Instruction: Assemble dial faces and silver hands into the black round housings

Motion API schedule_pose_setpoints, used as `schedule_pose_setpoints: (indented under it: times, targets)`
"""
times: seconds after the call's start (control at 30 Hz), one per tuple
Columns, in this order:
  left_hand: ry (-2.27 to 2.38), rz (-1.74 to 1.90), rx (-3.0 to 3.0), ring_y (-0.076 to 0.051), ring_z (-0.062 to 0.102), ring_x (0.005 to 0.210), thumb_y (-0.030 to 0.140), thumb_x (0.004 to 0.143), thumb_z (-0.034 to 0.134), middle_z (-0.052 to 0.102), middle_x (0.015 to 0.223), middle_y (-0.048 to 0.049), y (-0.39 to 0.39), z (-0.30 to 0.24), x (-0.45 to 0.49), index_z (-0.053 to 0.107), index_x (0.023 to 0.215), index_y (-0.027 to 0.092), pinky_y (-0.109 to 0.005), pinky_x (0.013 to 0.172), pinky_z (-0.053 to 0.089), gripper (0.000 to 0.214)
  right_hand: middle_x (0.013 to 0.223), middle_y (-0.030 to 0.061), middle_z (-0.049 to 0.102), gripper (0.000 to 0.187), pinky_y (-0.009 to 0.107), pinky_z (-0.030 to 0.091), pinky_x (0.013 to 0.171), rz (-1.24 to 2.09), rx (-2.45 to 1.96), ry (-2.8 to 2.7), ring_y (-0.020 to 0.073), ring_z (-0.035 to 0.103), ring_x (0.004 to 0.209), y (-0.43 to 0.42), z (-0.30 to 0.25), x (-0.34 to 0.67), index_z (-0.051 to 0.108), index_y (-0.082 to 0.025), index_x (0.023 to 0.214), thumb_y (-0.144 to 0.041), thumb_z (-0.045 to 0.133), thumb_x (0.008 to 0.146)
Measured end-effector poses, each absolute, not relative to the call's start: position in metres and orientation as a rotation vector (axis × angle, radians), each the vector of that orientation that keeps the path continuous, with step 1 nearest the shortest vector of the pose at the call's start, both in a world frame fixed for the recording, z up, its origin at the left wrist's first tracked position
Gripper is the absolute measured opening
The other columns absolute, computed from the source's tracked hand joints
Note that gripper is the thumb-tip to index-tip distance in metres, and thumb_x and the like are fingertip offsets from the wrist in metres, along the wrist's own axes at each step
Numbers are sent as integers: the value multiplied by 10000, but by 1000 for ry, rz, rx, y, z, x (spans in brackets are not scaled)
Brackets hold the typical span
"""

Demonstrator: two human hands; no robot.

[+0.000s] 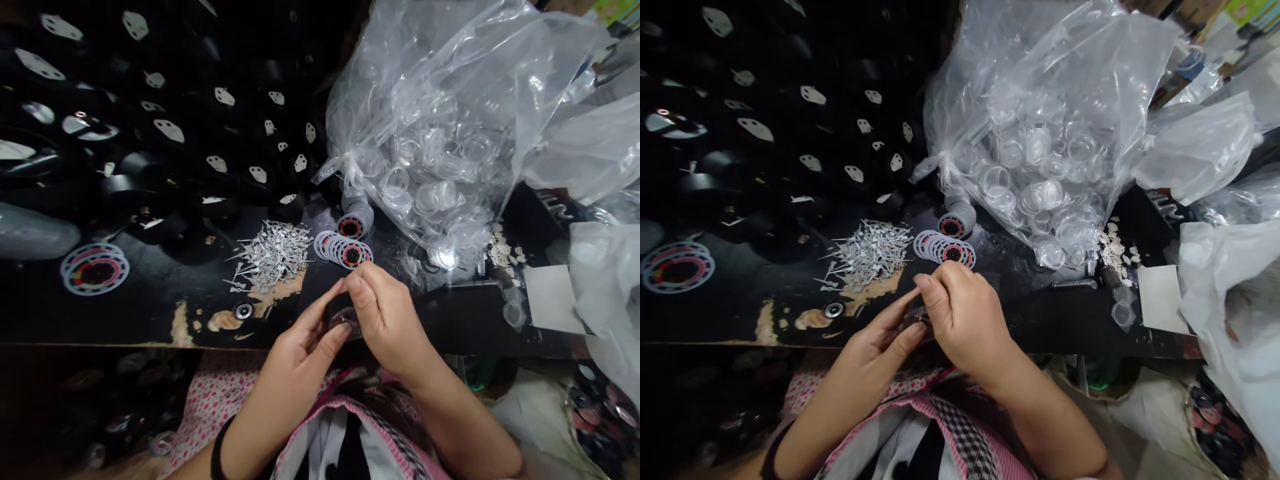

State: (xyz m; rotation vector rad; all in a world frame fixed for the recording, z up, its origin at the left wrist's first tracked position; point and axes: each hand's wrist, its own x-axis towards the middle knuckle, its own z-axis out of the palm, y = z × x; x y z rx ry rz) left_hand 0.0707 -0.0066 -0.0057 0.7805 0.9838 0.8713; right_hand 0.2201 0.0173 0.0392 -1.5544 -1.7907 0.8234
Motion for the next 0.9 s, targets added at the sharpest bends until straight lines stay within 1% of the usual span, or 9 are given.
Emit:
schedule_pose_setpoints:
  times: [0.07,0.17,0.27,0.37,0.43,0.57,0.73,0.83,0.9]
  targets:
    - [938,860,823,-207,541,1345,389,871,705,636,1409,40,-8,-4,71,653,1292,369,-351,1143,410,425,720,-4,533,401,288,411,673,782,-1593,-1798,135,529,704,18,38,215,544,-196,771,-398,337,1050]
    - [886,861,830,-212,533,1350,379,882,691,619,1426,30,-8,-4,73,641,1306,352,-372,1142,408,427,692,-13,481,399,283,370,654,735,-1579,-1801,127,489,669,19,33,212,475,-206,725,-369,317,1052]
    - [906,875,855,-201,537,1345,377,876,699,615,1430,23,-7,-6,74,641,1305,337,-346,1135,410,435,683,-21,459,372,281,352,656,686,-1531,-1799,123,467,660,20,31,213,438,-212,716,-328,323,1050]
    - [907,861,870,-192,554,1327,385,879,693,616,1428,25,-6,-7,74,631,1313,341,-321,1108,439,441,667,-32,434,363,274,337,634,705,-1529,-1779,115,442,630,20,29,214,413,-217,706,-328,353,1046]
    - [929,846,911,-188,563,1318,381,888,680,619,1425,22,-6,-6,74,625,1320,335,-306,1093,453,438,662,-33,429,361,269,340,623,710,-1535,-1772,114,441,621,20,27,214,411,-218,702,-322,359,1044]
    - [1011,872,1081,-180,609,1266,357,914,643,647,1394,11,-8,-2,72,621,1317,314,-273,1052,488,405,661,-24,471,349,261,375,633,639,-1484,-1741,113,479,623,21,23,210,442,-217,708,-281,355,1040]
    - [1082,875,1335,-149,645,1217,319,940,607,660,1381,20,-12,3,63,569,1349,317,-235,1025,501,411,633,-26,483,362,256,385,614,591,-1408,-1730,106,483,592,22,23,205,444,-216,683,-260,370,1035]
    - [1107,861,1472,-151,647,1217,303,953,587,647,1400,4,-12,2,56,536,1374,297,-244,1027,503,425,632,-18,494,371,263,387,632,553,-1380,-1765,112,492,613,22,26,203,446,-215,677,-259,365,1036]
    - [1124,852,1553,-159,637,1232,291,960,573,634,1417,-12,-13,1,53,519,1385,282,-266,1044,496,429,620,-18,485,378,272,379,640,513,-1376,-1809,115,474,615,21,27,201,445,-215,669,-257,364,1036]
